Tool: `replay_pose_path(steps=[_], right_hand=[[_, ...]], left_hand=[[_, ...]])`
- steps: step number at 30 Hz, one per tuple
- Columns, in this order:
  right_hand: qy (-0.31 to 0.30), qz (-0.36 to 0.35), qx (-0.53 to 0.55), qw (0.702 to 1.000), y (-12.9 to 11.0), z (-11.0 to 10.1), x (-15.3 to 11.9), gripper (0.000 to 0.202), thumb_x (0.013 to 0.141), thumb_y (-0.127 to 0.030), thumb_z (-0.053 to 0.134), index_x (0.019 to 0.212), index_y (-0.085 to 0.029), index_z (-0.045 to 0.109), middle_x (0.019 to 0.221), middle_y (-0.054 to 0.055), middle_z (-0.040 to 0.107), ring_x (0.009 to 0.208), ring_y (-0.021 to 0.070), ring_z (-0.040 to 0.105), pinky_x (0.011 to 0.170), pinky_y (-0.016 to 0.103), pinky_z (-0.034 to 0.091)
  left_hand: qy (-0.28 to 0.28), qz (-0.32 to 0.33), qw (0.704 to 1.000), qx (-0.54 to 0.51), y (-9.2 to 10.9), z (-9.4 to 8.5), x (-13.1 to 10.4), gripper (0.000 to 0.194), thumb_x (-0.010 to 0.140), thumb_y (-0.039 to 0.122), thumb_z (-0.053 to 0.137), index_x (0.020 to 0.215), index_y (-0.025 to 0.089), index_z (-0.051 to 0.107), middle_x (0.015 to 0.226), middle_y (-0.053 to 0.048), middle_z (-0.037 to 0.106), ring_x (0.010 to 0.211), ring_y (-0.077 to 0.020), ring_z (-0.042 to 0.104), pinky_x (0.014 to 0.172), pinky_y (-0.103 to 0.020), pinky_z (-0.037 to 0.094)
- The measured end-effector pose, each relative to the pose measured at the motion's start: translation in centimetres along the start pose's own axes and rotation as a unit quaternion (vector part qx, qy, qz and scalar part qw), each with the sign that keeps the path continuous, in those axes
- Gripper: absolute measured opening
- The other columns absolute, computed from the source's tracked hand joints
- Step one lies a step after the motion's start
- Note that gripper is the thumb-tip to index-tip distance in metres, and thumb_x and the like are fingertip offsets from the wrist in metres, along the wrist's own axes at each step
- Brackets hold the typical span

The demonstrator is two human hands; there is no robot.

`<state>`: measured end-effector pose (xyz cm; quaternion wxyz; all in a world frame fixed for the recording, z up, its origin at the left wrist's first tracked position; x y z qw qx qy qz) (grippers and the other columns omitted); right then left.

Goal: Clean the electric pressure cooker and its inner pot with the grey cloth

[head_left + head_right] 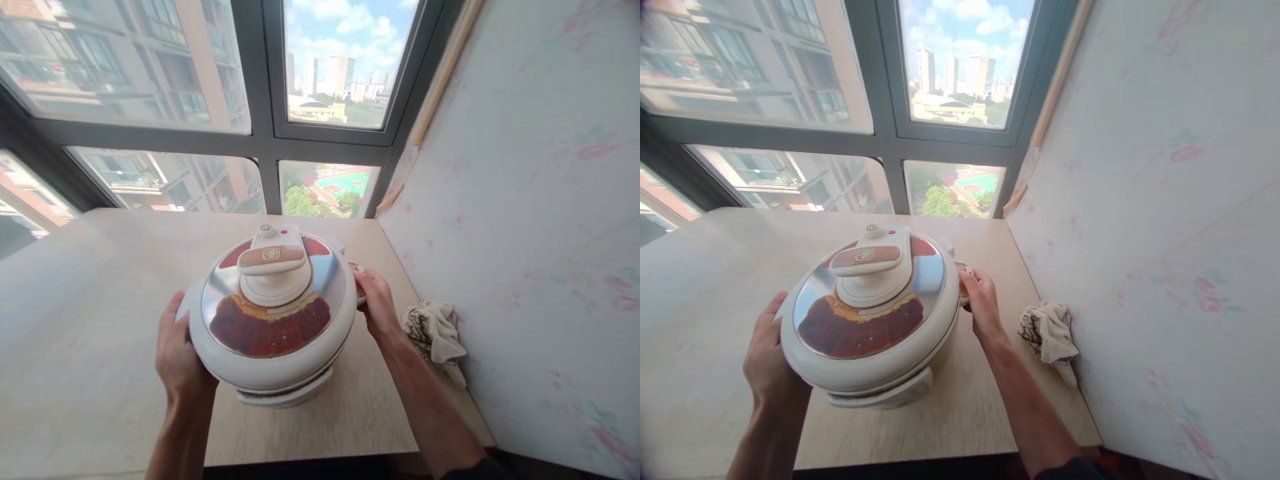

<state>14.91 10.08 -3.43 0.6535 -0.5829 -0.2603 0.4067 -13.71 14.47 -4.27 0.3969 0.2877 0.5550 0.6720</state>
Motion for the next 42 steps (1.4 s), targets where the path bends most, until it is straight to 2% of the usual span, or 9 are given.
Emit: replay_pose_path(steps=[3, 9, 13, 18, 22, 26, 30, 35, 42], right_hand=[[0.041, -0.024, 0.000, 0.999, -1.1, -3.4, 0.1, 0.032, 0.069, -0.047, 0.071, 0.068, -0.022, 0.051, 0.057, -0.008, 0.046, 0.048, 0.0082, 0.035, 0.041, 0.021, 0.025], [0.121, -0.063, -0.001, 0.991, -2.4, -10.3, 0.0, 0.026, 0.064, -0.040, 0.071, 0.059, -0.021, 0.054, 0.056, -0.005, 0.050, 0.051, 0.0103, 0.040, 0.046, 0.023, 0.034], [0.164, -0.081, -0.006, 0.983, -3.2, -14.1, -0.1, 0.025, 0.063, -0.041, 0.072, 0.059, -0.021, 0.058, 0.058, -0.004, 0.054, 0.054, 0.0118, 0.042, 0.048, 0.025, 0.036], [0.181, -0.087, -0.030, 0.979, -3.9, -17.4, 0.0, 0.028, 0.065, -0.045, 0.073, 0.058, -0.021, 0.059, 0.057, -0.004, 0.056, 0.054, 0.0128, 0.044, 0.049, 0.027, 0.037], [0.190, -0.087, -0.003, 0.978, -4.0, -18.7, 0.6, 0.025, 0.062, -0.043, 0.076, 0.062, -0.021, 0.064, 0.061, -0.003, 0.062, 0.057, 0.0147, 0.051, 0.051, 0.027, 0.043], [0.192, -0.073, 0.024, 0.978, -4.0, -19.0, 1.0, 0.023, 0.062, -0.042, 0.077, 0.066, -0.021, 0.067, 0.066, -0.002, 0.068, 0.061, 0.0165, 0.056, 0.056, 0.029, 0.049], [0.196, -0.077, 0.016, 0.978, -4.0, -19.3, 0.8, 0.024, 0.064, -0.043, 0.077, 0.069, -0.022, 0.069, 0.068, 0.000, 0.071, 0.066, 0.0197, 0.062, 0.058, 0.030, 0.052], [0.228, -0.104, -0.013, 0.968, -3.9, -20.0, -0.4, 0.030, 0.062, -0.046, 0.080, 0.078, -0.021, 0.073, 0.083, 0.003, 0.076, 0.087, 0.0253, 0.070, 0.073, 0.034, 0.058], [0.252, -0.114, 0.039, 0.960, -2.6, -20.5, -3.8, 0.044, 0.067, -0.042, 0.084, 0.105, -0.022, 0.075, 0.109, 0.006, 0.076, 0.097, 0.0236, 0.070, 0.081, 0.034, 0.059]], left_hand=[[0.014, -0.050, 0.999, -0.008, 0.0, 2.8, -3.0, 0.053, 0.075, 0.016, 0.061, 0.128, 0.017, 0.065, 0.116, -0.004, 0.070, 0.096, -0.0159, 0.062, 0.070, -0.020, 0.051], [-0.091, -0.116, 0.984, -0.099, -1.2, 8.3, -7.8, 0.060, 0.075, 0.019, 0.063, 0.135, 0.018, 0.059, 0.114, -0.006, 0.070, 0.093, -0.0168, 0.066, 0.075, -0.023, 0.054], [-0.142, -0.118, 0.977, -0.108, -2.6, 10.8, -10.0, 0.058, 0.077, 0.023, 0.063, 0.134, 0.019, 0.058, 0.119, -0.007, 0.069, 0.096, -0.0174, 0.067, 0.080, -0.024, 0.054], [-0.195, -0.118, 0.970, -0.083, -4.2, 12.8, -12.0, 0.060, 0.082, 0.032, 0.060, 0.141, 0.023, 0.051, 0.127, -0.008, 0.066, 0.107, -0.0208, 0.066, 0.093, -0.032, 0.053], [-0.190, -0.097, 0.975, -0.062, -4.9, 13.6, -13.5, 0.060, 0.087, 0.035, 0.058, 0.145, 0.024, 0.047, 0.135, -0.009, 0.061, 0.117, -0.0229, 0.062, 0.101, -0.035, 0.050], [-0.162, -0.068, 0.984, -0.031, -5.2, 13.9, -15.0, 0.059, 0.091, 0.039, 0.053, 0.148, 0.025, 0.043, 0.138, -0.009, 0.058, 0.123, -0.0244, 0.059, 0.103, -0.036, 0.049], [-0.162, -0.059, 0.985, -0.028, -5.6, 14.2, -15.5, 0.058, 0.093, 0.040, 0.050, 0.149, 0.025, 0.042, 0.141, -0.009, 0.055, 0.127, -0.0250, 0.056, 0.105, -0.037, 0.048], [-0.188, -0.047, 0.981, -0.013, -5.8, 15.2, -14.8, 0.056, 0.093, 0.039, 0.048, 0.147, 0.025, 0.043, 0.146, -0.009, 0.053, 0.131, -0.0254, 0.055, 0.106, -0.036, 0.048], [-0.193, -0.086, 0.977, -0.025, -5.0, 15.6, -15.1, 0.053, 0.095, 0.037, 0.044, 0.146, 0.024, 0.042, 0.155, -0.009, 0.045, 0.143, -0.0247, 0.043, 0.118, -0.038, 0.035]])
Point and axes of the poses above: each hand's wrist, its own x-axis towards the middle knuckle, its own z-axis out of the palm, y = z × x, the point moved 2 cm from there along x, towards the middle knuckle
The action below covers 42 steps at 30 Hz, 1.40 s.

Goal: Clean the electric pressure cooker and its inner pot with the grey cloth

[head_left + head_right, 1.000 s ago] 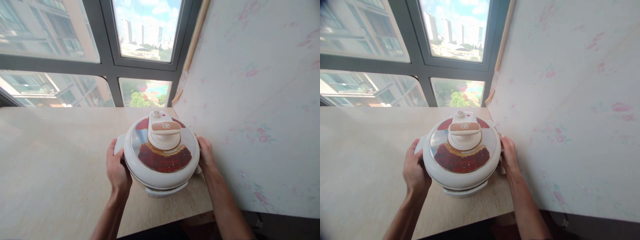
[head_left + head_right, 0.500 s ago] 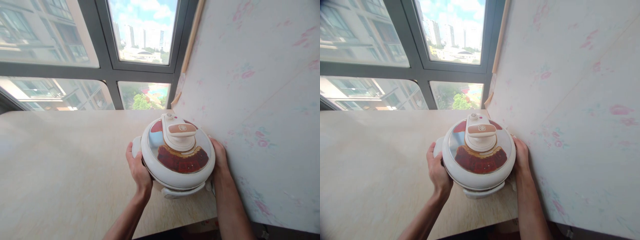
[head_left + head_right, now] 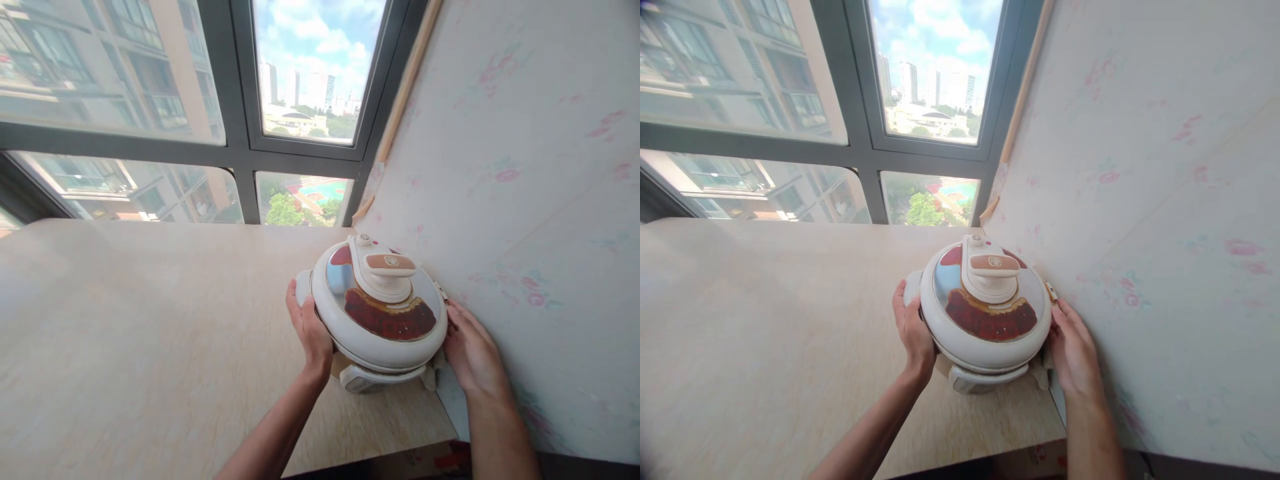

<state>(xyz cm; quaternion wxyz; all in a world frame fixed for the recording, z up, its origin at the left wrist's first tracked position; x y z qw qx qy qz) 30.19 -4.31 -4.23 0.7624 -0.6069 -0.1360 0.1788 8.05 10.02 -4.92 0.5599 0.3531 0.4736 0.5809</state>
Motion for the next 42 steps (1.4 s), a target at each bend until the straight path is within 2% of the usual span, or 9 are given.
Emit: replay_pose_path(steps=[22, 25, 27, 29, 31, 33, 35, 38, 42], right_hand=[[0.040, -0.030, 0.026, 0.998, -0.2, 0.2, -0.7, 0.036, 0.063, -0.030, 0.079, 0.097, -0.019, 0.075, 0.094, 0.005, 0.074, 0.085, 0.0217, 0.068, 0.080, 0.037, 0.058], [0.154, -0.137, 0.044, 0.978, 0.0, 0.7, -2.6, 0.025, 0.060, -0.019, 0.075, 0.084, -0.021, 0.071, 0.085, 0.000, 0.068, 0.080, 0.0188, 0.065, 0.084, 0.037, 0.057], [0.266, -0.255, 0.037, 0.929, 0.4, 1.0, -5.5, 0.023, 0.060, -0.016, 0.075, 0.080, -0.026, 0.067, 0.083, -0.002, 0.065, 0.081, 0.0193, 0.064, 0.090, 0.041, 0.055], [0.279, -0.320, 0.009, 0.906, 1.7, 1.7, -9.2, 0.023, 0.064, -0.022, 0.079, 0.080, -0.029, 0.065, 0.087, 0.000, 0.065, 0.090, 0.0252, 0.065, 0.093, 0.048, 0.054], [0.219, -0.353, -0.033, 0.909, 3.7, 2.8, -13.4, 0.023, 0.069, -0.030, 0.081, 0.084, -0.034, 0.064, 0.089, 0.003, 0.065, 0.092, 0.0307, 0.067, 0.080, 0.051, 0.057], [0.020, -0.355, -0.105, 0.929, 6.0, 4.8, -17.3, 0.018, 0.074, -0.027, 0.077, 0.086, -0.036, 0.066, 0.085, 0.004, 0.065, 0.078, 0.0286, 0.066, 0.062, 0.045, 0.054], [-0.189, -0.369, -0.088, 0.906, 8.1, 7.4, -20.6, 0.019, 0.081, -0.018, 0.068, 0.090, -0.034, 0.069, 0.079, 0.003, 0.064, 0.066, 0.0232, 0.061, 0.056, 0.038, 0.049], [-0.382, -0.302, -0.069, 0.871, 11.0, 11.9, -22.5, 0.024, 0.085, -0.009, 0.058, 0.084, -0.030, 0.069, 0.074, 0.002, 0.064, 0.067, 0.0206, 0.061, 0.059, 0.035, 0.049], [-0.434, -0.146, -0.148, 0.877, 15.6, 16.8, -20.5, 0.020, 0.082, -0.014, 0.053, 0.073, -0.024, 0.068, 0.076, 0.004, 0.069, 0.075, 0.0210, 0.066, 0.070, 0.034, 0.053]], left_hand=[[-0.038, 0.023, 0.999, 0.008, -0.6, 0.4, 0.0, 0.054, 0.098, 0.037, 0.039, 0.150, 0.022, 0.038, 0.160, -0.009, 0.041, 0.149, -0.0237, 0.035, 0.122, -0.037, 0.028], [-0.058, 0.028, 0.998, -0.008, -0.9, 0.0, 0.2, 0.056, 0.098, 0.037, 0.041, 0.151, 0.018, 0.037, 0.159, -0.011, 0.041, 0.149, -0.0242, 0.036, 0.123, -0.038, 0.027], [-0.084, 0.053, 0.995, -0.023, -1.2, -0.8, 0.7, 0.055, 0.099, 0.040, 0.042, 0.149, 0.017, 0.042, 0.158, -0.013, 0.044, 0.148, -0.0251, 0.038, 0.122, -0.040, 0.028], [-0.120, 0.081, 0.989, -0.038, -1.6, -2.3, 1.5, 0.052, 0.099, 0.045, 0.040, 0.142, 0.017, 0.050, 0.149, -0.015, 0.054, 0.140, -0.0266, 0.048, 0.116, -0.043, 0.037], [-0.147, 0.093, 0.984, -0.035, -2.2, -4.8, 2.6, 0.051, 0.100, 0.049, 0.036, 0.131, 0.016, 0.059, 0.130, -0.016, 0.067, 0.120, -0.0269, 0.064, 0.101, -0.044, 0.050], [-0.144, 0.092, 0.985, 0.014, -3.0, -8.0, 3.8, 0.047, 0.099, 0.049, 0.039, 0.113, 0.015, 0.068, 0.109, -0.015, 0.074, 0.098, -0.0249, 0.070, 0.088, -0.041, 0.054], [-0.119, 0.095, 0.984, 0.091, -3.9, -11.7, 4.9, 0.037, 0.094, 0.042, 0.047, 0.095, 0.015, 0.071, 0.094, -0.012, 0.075, 0.088, -0.0230, 0.071, 0.083, -0.039, 0.054], [-0.059, 0.096, 0.979, 0.168, -5.2, -17.3, 6.2, 0.025, 0.086, 0.031, 0.051, 0.086, 0.016, 0.071, 0.086, -0.009, 0.075, 0.079, -0.0207, 0.070, 0.078, -0.036, 0.055], [0.003, 0.094, 0.976, 0.195, -6.1, -22.2, 7.0, 0.025, 0.082, 0.031, 0.050, 0.085, 0.016, 0.070, 0.085, -0.009, 0.075, 0.077, -0.0204, 0.070, 0.075, -0.035, 0.055]])
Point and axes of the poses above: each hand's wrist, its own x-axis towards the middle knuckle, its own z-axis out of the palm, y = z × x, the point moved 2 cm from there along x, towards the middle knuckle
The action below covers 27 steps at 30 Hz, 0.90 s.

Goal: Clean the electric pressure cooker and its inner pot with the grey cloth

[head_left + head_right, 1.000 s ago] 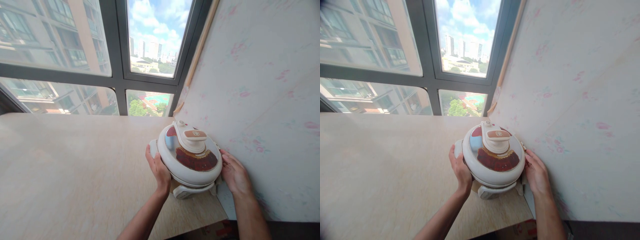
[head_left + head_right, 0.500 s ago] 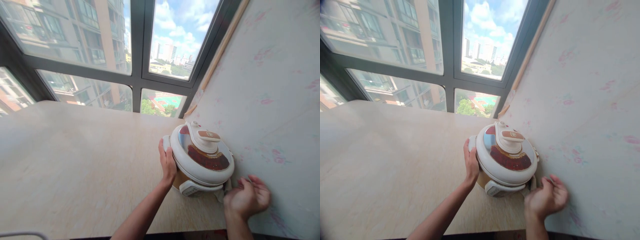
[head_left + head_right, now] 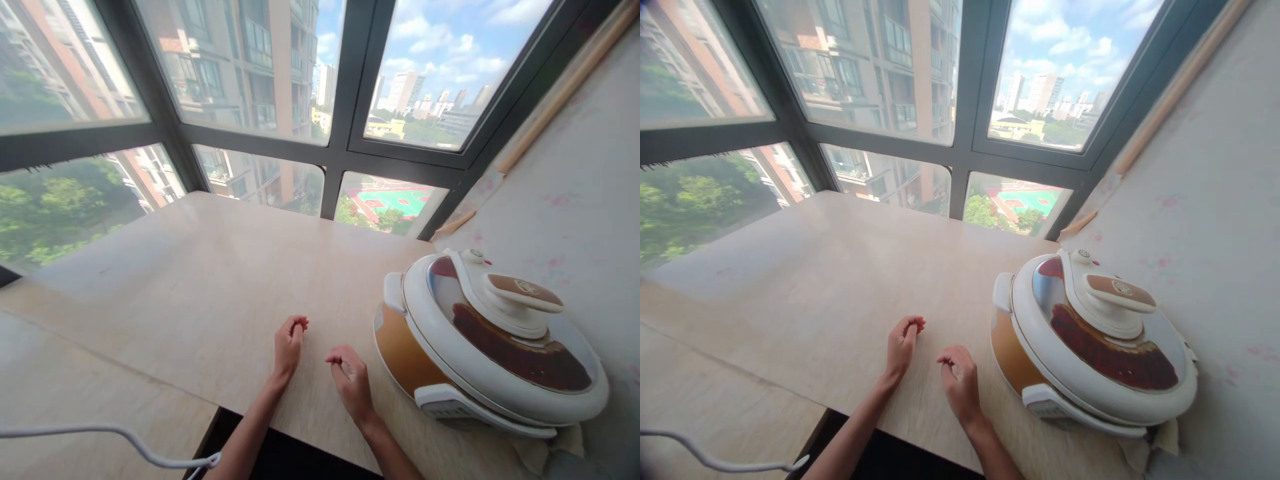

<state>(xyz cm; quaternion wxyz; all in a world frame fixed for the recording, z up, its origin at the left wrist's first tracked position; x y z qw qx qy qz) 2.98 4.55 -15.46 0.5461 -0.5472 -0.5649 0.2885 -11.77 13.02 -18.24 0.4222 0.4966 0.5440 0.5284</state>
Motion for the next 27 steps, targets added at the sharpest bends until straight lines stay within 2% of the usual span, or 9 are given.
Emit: replay_pose_path(steps=[3, 6, 13, 27], right_hand=[[0.002, 0.051, -0.010, 0.999, 3.2, 0.8, 2.2, 0.019, 0.078, -0.019, 0.051, 0.072, -0.021, 0.069, 0.075, 0.004, 0.070, 0.071, 0.0194, 0.065, 0.067, 0.031, 0.051], [0.002, 0.055, -0.016, 0.998, 4.7, 1.2, 3.1, 0.019, 0.077, -0.019, 0.050, 0.074, -0.021, 0.069, 0.075, 0.004, 0.070, 0.071, 0.0185, 0.065, 0.067, 0.029, 0.050], [-0.030, -0.006, -0.037, 0.999, 4.5, 1.5, 2.9, 0.024, 0.079, -0.010, 0.048, 0.075, -0.022, 0.068, 0.075, 0.003, 0.068, 0.075, 0.0176, 0.063, 0.071, 0.028, 0.048], [-0.050, -0.045, -0.059, 0.996, 4.1, 1.5, 2.7, 0.028, 0.079, -0.003, 0.046, 0.077, -0.021, 0.067, 0.076, 0.003, 0.069, 0.077, 0.0189, 0.063, 0.072, 0.029, 0.047]], left_hand=[[0.013, 0.000, 1.000, 0.007, -0.7, -1.1, 0.0, 0.028, 0.082, 0.034, 0.050, 0.086, 0.016, 0.071, 0.086, -0.010, 0.075, 0.078, -0.0204, 0.070, 0.075, -0.034, 0.056], [0.005, 0.005, 1.000, 0.024, -0.8, -1.1, -0.2, 0.028, 0.084, 0.035, 0.050, 0.088, 0.017, 0.071, 0.087, -0.009, 0.075, 0.078, -0.0198, 0.070, 0.075, -0.034, 0.056], [-0.047, 0.038, 0.994, 0.089, -0.8, -0.9, -0.6, 0.027, 0.088, 0.033, 0.049, 0.089, 0.019, 0.072, 0.089, -0.009, 0.076, 0.081, -0.0201, 0.071, 0.075, -0.033, 0.057], [-0.045, 0.057, 0.989, 0.130, -1.1, -1.0, -0.5, 0.026, 0.090, 0.033, 0.050, 0.090, 0.019, 0.072, 0.091, -0.008, 0.076, 0.083, -0.0211, 0.072, 0.077, -0.035, 0.057]])
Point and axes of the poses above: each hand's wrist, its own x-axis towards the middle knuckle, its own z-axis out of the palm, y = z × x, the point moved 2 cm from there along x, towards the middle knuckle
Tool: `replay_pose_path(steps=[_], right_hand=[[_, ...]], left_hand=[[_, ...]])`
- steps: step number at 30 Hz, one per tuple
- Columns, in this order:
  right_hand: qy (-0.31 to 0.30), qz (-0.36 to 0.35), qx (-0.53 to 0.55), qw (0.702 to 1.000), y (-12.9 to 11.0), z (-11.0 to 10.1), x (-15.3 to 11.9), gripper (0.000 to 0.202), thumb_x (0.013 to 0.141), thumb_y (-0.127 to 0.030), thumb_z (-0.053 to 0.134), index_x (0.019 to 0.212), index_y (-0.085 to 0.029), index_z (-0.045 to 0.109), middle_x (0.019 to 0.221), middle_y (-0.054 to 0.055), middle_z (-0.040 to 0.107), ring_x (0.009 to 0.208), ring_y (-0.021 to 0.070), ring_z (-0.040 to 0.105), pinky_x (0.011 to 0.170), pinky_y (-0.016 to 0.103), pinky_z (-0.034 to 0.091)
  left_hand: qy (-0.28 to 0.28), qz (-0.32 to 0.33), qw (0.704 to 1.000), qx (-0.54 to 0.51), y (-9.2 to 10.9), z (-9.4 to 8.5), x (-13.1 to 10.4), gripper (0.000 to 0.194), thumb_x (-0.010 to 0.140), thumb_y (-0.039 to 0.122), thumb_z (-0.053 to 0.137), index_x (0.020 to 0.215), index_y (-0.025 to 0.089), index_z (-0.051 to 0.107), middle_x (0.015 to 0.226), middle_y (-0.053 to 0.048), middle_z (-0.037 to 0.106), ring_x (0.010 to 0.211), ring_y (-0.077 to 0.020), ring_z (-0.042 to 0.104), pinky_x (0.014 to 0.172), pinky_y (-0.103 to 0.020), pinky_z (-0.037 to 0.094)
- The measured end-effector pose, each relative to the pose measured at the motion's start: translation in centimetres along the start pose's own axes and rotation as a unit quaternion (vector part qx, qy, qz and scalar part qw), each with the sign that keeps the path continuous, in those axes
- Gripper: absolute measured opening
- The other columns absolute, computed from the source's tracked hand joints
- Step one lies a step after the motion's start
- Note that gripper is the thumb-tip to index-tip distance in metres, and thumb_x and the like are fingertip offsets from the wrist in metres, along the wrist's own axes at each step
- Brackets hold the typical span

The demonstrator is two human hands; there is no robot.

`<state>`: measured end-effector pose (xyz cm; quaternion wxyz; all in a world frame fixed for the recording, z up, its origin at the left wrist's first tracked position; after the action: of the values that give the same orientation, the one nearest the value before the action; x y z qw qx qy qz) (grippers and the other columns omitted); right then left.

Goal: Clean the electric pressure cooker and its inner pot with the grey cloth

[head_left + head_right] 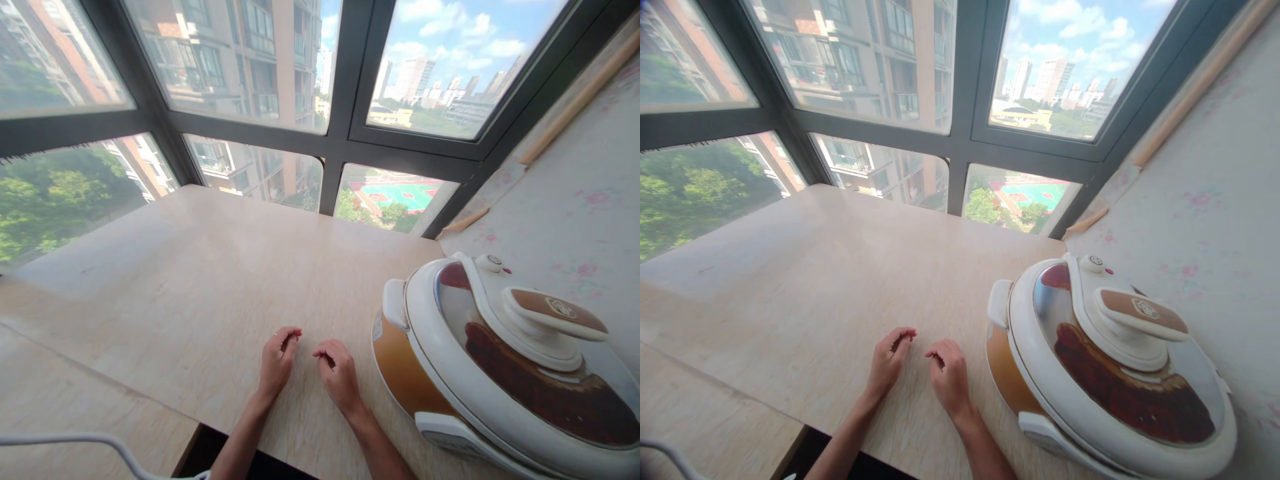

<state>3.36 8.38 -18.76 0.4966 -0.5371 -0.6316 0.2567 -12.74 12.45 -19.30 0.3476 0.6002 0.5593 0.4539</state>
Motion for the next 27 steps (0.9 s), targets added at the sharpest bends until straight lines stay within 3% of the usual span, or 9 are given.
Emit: replay_pose_path(steps=[27], right_hand=[[-0.013, -0.005, -0.016, 1.000, -0.33, -0.12, 0.17, 0.031, 0.078, 0.001, 0.046, 0.077, -0.021, 0.068, 0.076, 0.003, 0.069, 0.077, 0.0185, 0.063, 0.073, 0.029, 0.048]], left_hand=[[-0.003, 0.034, 0.999, 0.021, 0.39, -0.14, 0.04, 0.023, 0.090, 0.029, 0.051, 0.090, 0.020, 0.072, 0.088, -0.007, 0.076, 0.081, -0.0195, 0.072, 0.074, -0.032, 0.058]])
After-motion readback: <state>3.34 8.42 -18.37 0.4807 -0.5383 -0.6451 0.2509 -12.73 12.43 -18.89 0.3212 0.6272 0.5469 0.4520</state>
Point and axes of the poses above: each hand's wrist, its own x-axis towards the middle knuckle, its own z-axis out of the palm, y = z × x, the point moved 2 cm from there along x, towards the middle knuckle
